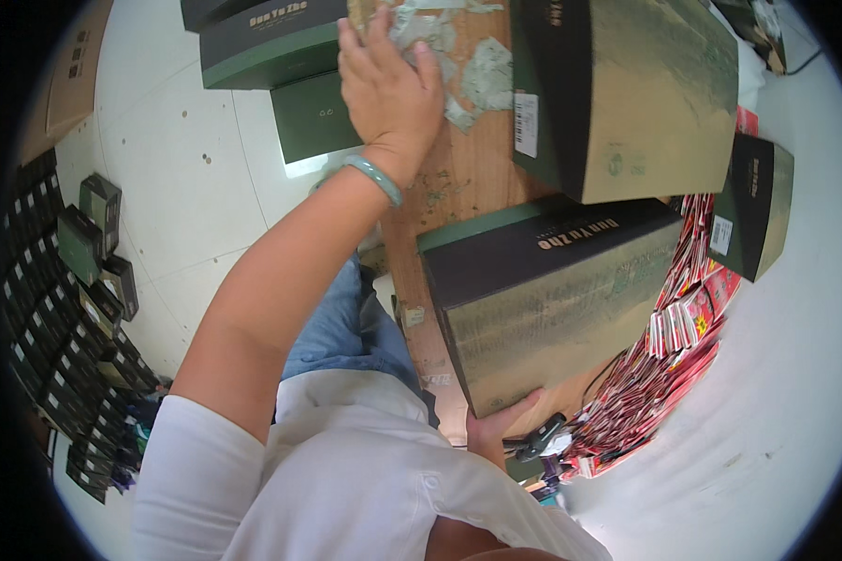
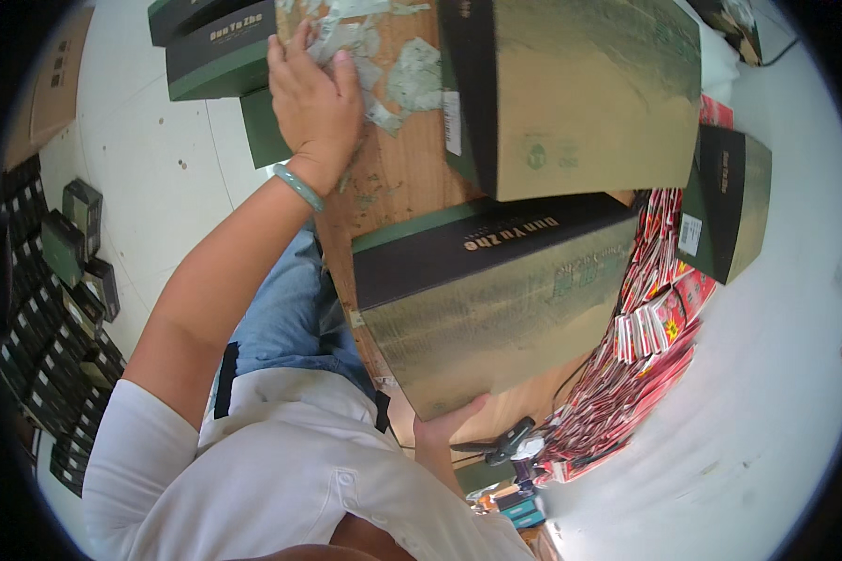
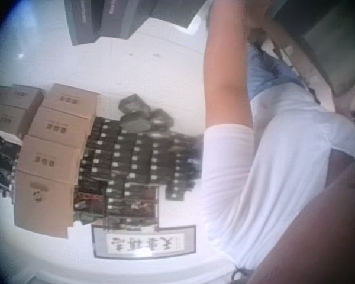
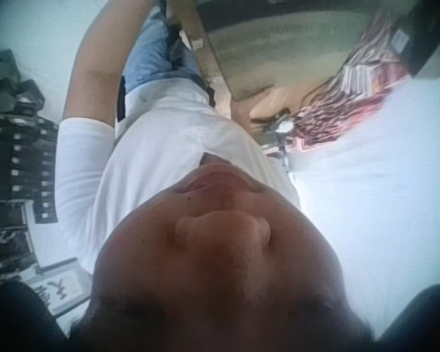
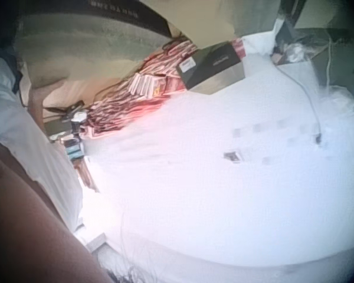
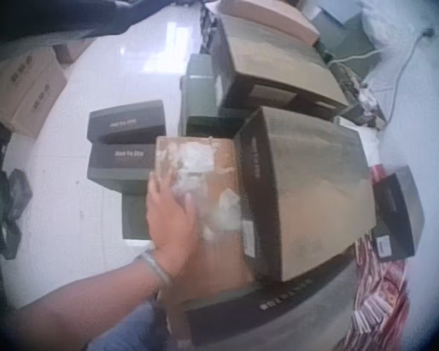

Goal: The person places a black shoe into a green shoebox, adds tissue paper and a red card, closes the box, and uses a hairdryer to heat a label before peeling and reapplying it. The person then stacks the box with others and opens another box to repeat the process.

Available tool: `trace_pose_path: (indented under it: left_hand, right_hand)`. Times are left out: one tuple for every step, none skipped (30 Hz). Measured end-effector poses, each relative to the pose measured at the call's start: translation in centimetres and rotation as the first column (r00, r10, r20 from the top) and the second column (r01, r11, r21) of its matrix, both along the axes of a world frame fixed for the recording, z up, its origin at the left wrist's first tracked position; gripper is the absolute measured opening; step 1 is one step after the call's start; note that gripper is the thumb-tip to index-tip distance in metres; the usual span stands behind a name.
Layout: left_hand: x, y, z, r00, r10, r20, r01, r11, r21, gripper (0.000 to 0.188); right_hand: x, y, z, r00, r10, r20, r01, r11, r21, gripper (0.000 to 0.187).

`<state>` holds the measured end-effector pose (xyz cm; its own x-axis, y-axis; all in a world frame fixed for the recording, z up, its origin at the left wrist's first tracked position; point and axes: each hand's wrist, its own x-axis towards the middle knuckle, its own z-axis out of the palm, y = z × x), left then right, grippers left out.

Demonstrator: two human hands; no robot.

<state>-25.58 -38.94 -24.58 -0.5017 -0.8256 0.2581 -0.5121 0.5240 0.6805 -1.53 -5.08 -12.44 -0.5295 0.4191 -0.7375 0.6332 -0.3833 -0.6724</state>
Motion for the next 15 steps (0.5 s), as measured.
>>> trace_pose_path:
  left_hand:
    - [0.1, 0.0, 0.0, 1.0, -0.009, -0.012, 0.009, 1.0, -0.01, 0.055]
    - [0.0, 0.0, -0.2, 0.999, -0.007, -0.046, 0.007, 1.0, -0.008, 0.055]
    - [0.1, -0.1, -0.3, 0.999, -0.012, -0.051, 0.012, 1.0, -0.01, 0.054]
    - [0.2, -0.2, -0.5, 0.998, -0.018, -0.057, 0.018, 1.0, -0.013, 0.054]
    - [0.2, -0.3, -0.5, 0.998, -0.026, -0.062, 0.025, 1.0, -0.015, 0.054]
    - [0.2, 0.0, -0.3, 0.998, -0.009, -0.067, 0.01, 1.0, 0.008, 0.054]
    - [0.1, 0.1, -0.1, 0.998, -0.002, -0.059, 0.003, 1.0, 0.012, 0.054]
    - [0.1, 0.2, 0.0, 0.999, 0.004, -0.051, -0.004, 1.0, 0.015, 0.054]
    - [0.1, 0.1, 0.0, 0.999, 0.014, -0.041, -0.013, 1.0, 0.024, 0.054]
    - [0.0, 0.0, 0.0, 0.999, 0.021, -0.049, -0.02, 1.0, 0.023, 0.055]
    - [-0.1, 0.0, -0.1, 0.998, 0.027, -0.059, -0.026, 0.999, 0.02, 0.055]
    - [-0.1, 0.0, -0.2, 0.997, 0.029, -0.07, -0.028, 1.0, 0.013, 0.055]
    - [-0.1, 0.0, -0.1, 0.998, 0.025, -0.062, -0.024, 1.0, 0.02, 0.055]
    - [0.0, 0.0, 0.0, 0.998, 0.02, -0.055, -0.019, 1.0, 0.025, 0.055]
    - [-0.2, -0.2, 0.2, 0.998, 0.019, -0.055, -0.018, 0.999, 0.029, 0.055]
  right_hand:
    - [0.1, 0.2, -0.2, 1.0, -0.024, 0.0, 0.024, 0.999, -0.022, 0.078]
    - [0.1, 0.1, -0.3, 1.0, 0.009, -0.022, -0.009, 1.0, -0.004, 0.078]
    - [0.0, 0.0, -0.3, 0.998, 0.041, -0.044, -0.04, 0.999, 0.014, 0.079]
    - [0.0, -0.2, -0.3, 0.995, 0.072, -0.065, -0.07, 0.997, 0.033, 0.079]
    - [-0.1, -0.4, -0.1, 0.996, 0.073, -0.042, -0.07, 0.996, 0.06, 0.08]
    - [0.0, -0.4, 0.0, 0.998, 0.065, -0.022, -0.063, 0.995, 0.082, 0.08]
    - [0.1, -0.3, 0.1, 0.998, 0.056, -0.003, -0.055, 0.993, 0.103, 0.081]
    - [0.3, 0.0, 0.0, 0.999, 0.044, 0.006, -0.044, 0.994, 0.095, 0.082]
    - [0.4, 0.3, 0.0, 0.999, 0.035, 0.019, -0.036, 0.995, 0.094, 0.083]
    - [0.3, 0.4, 0.0, 0.999, 0.025, 0.031, -0.028, 0.995, 0.091, 0.083]
    - [0.2, 0.2, 0.1, 0.999, 0.03, 0.035, -0.034, 0.992, 0.119, 0.083]
    - [0.1, -0.2, 0.2, 0.999, 0.03, 0.037, -0.035, 0.989, 0.143, 0.083]
    - [0.0, -0.7, 0.4, 0.999, 0.03, 0.038, -0.036, 0.986, 0.165, 0.083]
    - [-0.1, -1.3, 0.8, 0.998, 0.021, 0.06, -0.031, 0.985, 0.169, 0.084]
    - [-0.6, -2.2, 1.3, 0.997, 0.016, 0.075, -0.028, 0.985, 0.171, 0.085]
